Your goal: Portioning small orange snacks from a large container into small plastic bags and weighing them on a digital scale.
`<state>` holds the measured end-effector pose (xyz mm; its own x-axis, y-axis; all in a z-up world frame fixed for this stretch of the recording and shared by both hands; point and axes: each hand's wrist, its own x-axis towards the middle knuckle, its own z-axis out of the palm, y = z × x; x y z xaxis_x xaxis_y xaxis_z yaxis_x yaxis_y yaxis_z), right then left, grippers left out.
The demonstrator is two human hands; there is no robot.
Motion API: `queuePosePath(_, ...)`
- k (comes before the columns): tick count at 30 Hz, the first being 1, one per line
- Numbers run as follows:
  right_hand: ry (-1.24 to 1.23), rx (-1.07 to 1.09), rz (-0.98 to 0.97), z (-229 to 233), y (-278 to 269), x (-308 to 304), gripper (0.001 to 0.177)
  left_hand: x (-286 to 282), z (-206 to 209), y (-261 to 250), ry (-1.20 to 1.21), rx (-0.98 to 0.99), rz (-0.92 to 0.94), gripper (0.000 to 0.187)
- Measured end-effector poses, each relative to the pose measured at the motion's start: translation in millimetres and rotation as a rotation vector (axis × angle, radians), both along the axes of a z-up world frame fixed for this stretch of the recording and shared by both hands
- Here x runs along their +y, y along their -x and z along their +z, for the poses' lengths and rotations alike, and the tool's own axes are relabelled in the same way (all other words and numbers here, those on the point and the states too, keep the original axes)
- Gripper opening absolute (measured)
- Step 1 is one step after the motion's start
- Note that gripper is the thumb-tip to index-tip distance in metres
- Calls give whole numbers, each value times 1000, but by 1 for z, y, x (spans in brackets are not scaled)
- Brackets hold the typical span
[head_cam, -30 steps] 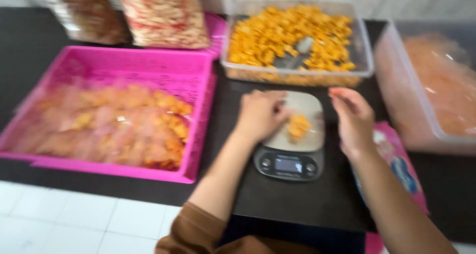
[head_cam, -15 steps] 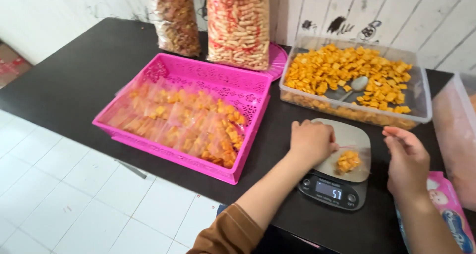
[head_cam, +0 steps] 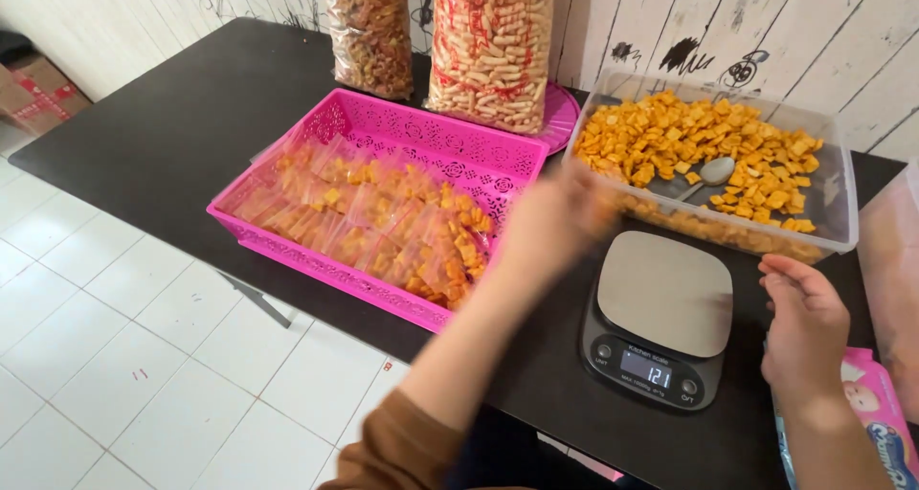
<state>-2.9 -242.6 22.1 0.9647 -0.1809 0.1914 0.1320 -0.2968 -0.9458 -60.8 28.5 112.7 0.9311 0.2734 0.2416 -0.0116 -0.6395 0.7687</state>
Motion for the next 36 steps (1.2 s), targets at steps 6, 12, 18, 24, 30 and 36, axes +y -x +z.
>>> queuePosePath(6, -23, 26, 5, 4, 2, 2, 22, 110, 13, 9, -158, 113, 266, 50)
queuePosePath(12, -61, -3, 24, -8, -5, -3, 23, 116, 0, 15, 2, 305, 117, 38)
queuePosePath(18, -65, 0, 20, -6, -4, -3, 23, 119, -22, 11, -386, 531, 225, 50)
queuePosePath(24, -56, 17, 11, 3, 2, 1, 23, 111, -24, 0, -511, 214, 114, 20)
queuePosePath(30, -66, -138, 26, -24, -18, -11, 21, 100, -35, 1, -589, 353, 169, 29)
queuePosePath(36, -155, -157, 42, -63, -41, -16, 25, 1, -18, 1, -279, -384, -159, 20)
